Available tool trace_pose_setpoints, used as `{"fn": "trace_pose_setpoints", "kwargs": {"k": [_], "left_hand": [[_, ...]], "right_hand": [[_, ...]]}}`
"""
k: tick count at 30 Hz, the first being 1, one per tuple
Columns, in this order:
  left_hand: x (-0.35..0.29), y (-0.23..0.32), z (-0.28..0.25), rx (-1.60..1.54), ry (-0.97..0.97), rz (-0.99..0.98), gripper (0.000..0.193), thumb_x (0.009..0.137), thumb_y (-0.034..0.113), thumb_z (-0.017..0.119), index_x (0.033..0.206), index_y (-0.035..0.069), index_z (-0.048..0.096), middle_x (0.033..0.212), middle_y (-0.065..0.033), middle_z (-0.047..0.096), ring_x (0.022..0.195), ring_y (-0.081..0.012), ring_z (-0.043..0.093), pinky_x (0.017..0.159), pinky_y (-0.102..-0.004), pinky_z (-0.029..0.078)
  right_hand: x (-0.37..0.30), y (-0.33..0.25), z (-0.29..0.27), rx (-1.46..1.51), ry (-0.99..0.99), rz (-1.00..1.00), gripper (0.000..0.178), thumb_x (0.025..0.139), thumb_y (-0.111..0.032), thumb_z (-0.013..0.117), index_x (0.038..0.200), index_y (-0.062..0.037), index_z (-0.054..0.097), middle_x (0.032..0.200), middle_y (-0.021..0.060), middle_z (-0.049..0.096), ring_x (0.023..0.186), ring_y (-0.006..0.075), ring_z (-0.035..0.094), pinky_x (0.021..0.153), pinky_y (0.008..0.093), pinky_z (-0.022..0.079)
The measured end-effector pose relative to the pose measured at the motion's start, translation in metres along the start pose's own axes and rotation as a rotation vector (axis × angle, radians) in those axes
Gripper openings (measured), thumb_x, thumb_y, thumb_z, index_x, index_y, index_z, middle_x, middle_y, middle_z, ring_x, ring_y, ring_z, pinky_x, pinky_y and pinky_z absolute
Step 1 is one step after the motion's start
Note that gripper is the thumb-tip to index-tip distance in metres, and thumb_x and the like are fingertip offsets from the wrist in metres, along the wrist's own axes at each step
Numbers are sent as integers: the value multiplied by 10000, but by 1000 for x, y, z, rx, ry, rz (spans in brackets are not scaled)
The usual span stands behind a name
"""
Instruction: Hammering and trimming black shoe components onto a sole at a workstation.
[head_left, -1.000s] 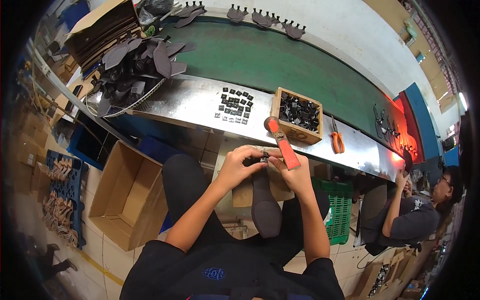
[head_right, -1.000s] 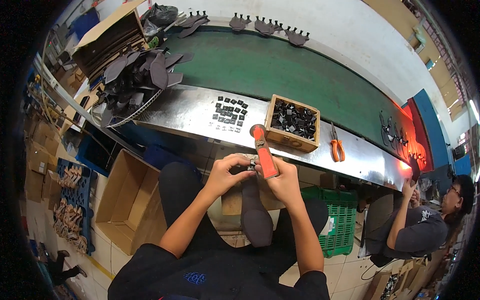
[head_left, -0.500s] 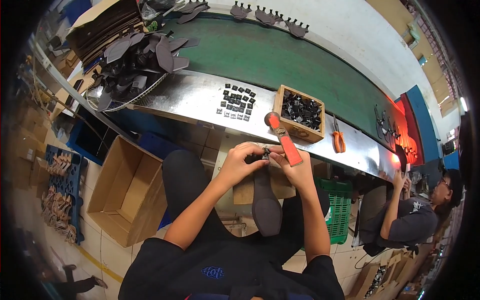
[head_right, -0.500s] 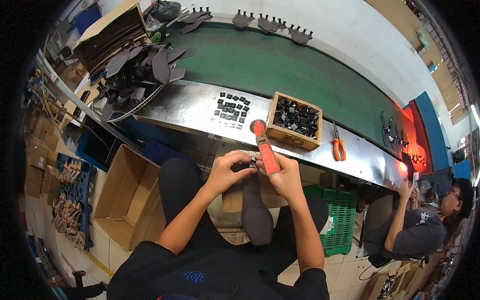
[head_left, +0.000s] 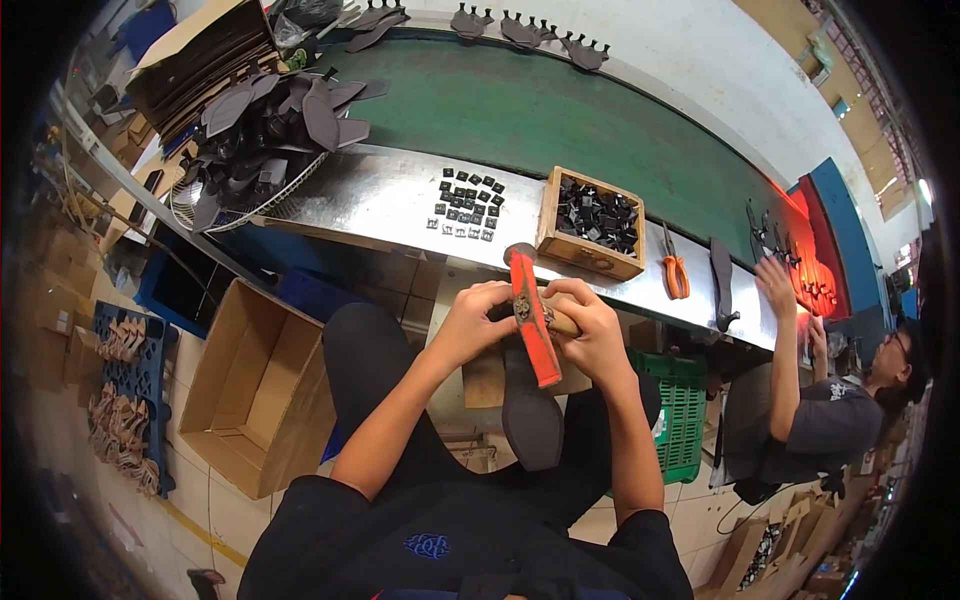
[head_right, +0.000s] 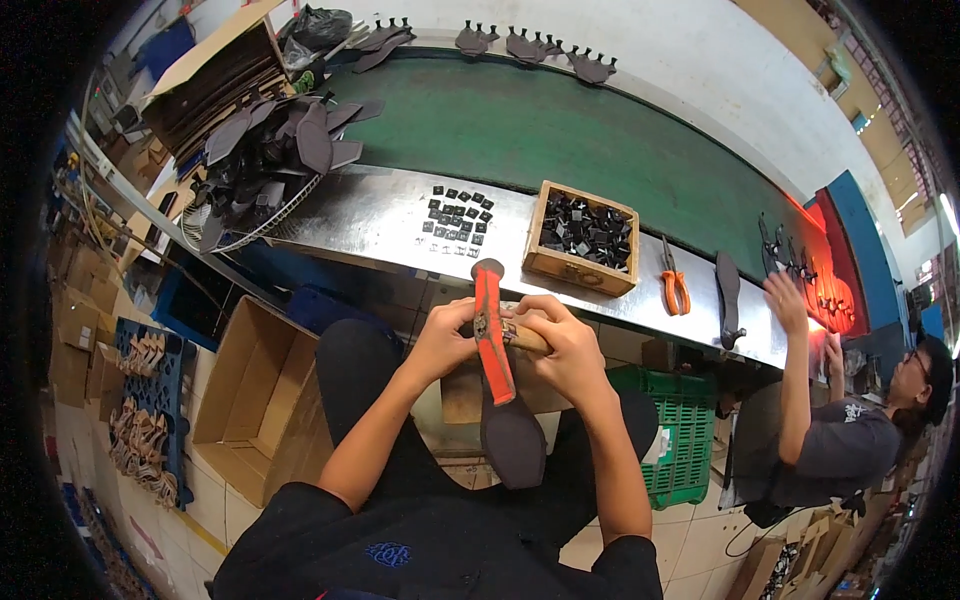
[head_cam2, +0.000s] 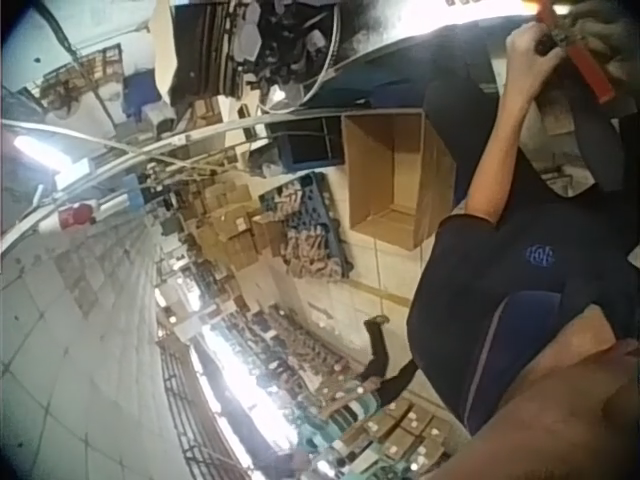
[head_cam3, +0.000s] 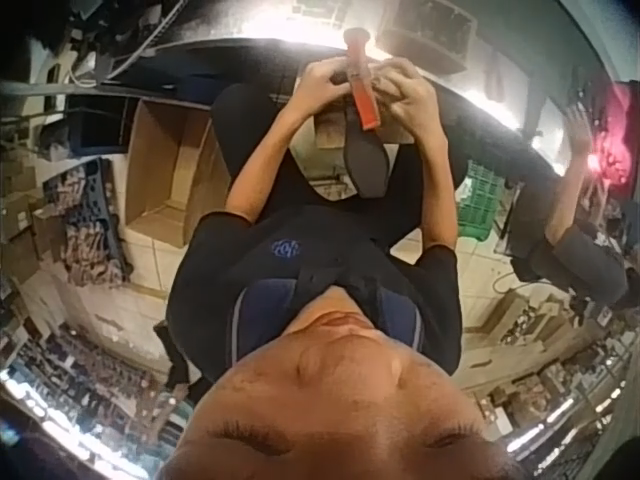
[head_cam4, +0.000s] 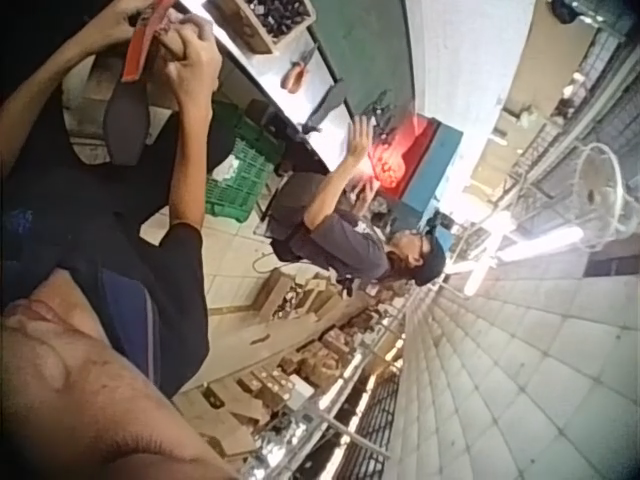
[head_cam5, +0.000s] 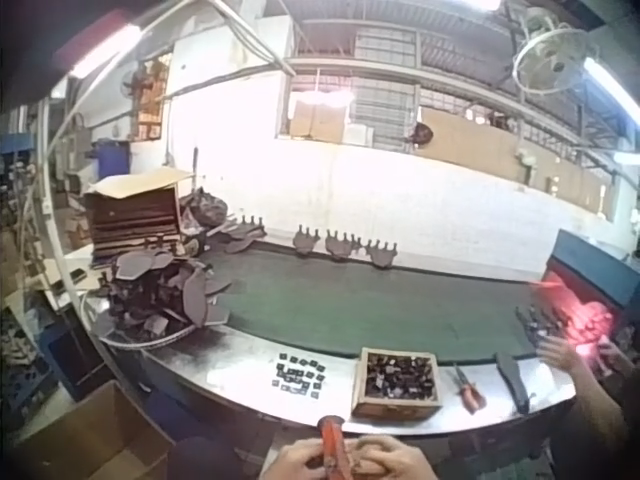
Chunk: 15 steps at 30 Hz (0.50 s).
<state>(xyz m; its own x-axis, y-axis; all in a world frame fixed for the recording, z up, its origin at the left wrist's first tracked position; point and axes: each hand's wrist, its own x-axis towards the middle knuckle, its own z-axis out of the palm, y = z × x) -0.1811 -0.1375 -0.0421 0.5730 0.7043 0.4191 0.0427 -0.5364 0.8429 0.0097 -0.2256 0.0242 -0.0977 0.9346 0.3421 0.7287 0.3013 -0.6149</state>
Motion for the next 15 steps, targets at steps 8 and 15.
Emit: {"fn": "trace_pose_setpoints", "kwargs": {"k": [8, 15], "left_hand": [[-2, 8, 5, -126, 39, -6, 305, 779, 68, 769, 1074, 5, 727, 1022, -157, 733, 948, -266, 703, 828, -344, 541], [-8, 5, 5, -126, 68, -34, 308, 779, 43, 767, 1079, -12, 732, 1021, -148, 751, 930, -226, 716, 850, -332, 549]], "right_hand": [[-14, -24, 0, 274, 237, 207, 266, 834, -11, 736, 1094, 13, 683, 928, 44, 651, 733, 122, 637, 669, 263, 509], [-59, -77, -18, 456, 201, 470, 436, 936, 18, 620, 1360, 75, 534, 923, 111, 651, 654, 115, 576, 592, 263, 483]]}}
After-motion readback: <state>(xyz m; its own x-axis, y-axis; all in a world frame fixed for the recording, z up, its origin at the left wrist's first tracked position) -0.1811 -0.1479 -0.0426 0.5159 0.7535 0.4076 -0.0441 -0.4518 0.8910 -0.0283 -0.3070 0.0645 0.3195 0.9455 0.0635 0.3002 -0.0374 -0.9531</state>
